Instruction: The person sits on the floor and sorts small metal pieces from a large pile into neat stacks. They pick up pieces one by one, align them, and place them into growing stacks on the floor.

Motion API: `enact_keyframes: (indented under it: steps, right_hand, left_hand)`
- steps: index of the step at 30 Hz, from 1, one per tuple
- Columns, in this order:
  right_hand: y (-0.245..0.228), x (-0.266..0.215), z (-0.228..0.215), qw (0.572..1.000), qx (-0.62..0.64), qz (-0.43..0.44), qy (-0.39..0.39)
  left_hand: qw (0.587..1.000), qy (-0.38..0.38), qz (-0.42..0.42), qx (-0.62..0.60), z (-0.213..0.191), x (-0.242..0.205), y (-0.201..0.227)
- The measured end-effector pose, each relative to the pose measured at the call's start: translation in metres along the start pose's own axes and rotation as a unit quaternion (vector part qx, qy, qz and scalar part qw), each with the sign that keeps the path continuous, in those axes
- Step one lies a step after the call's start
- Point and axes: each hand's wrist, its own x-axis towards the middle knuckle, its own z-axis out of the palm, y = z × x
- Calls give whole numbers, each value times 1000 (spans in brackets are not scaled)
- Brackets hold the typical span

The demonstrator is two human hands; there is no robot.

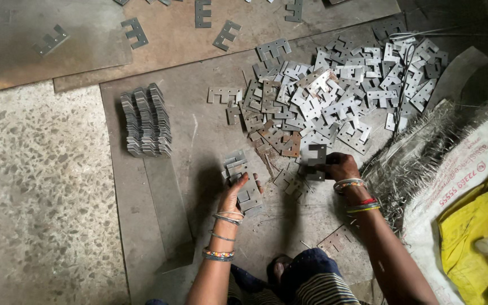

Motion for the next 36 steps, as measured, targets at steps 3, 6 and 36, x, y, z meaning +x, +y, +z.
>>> enact_keyframes:
  steps: [3, 6, 36]
  right_hand:
    - [-24, -29, 7, 990, 58, -47, -119]
    - [-46, -31, 22, 974, 113, -52, -191]
    - [-177, -17, 61, 871, -362, -277, -183]
  left_hand:
    - [1000, -24, -4, -12, 3, 2, -3]
    - [998, -34, -44, -40, 2, 3, -5]
    - [999, 9, 2, -45, -37, -6, 10]
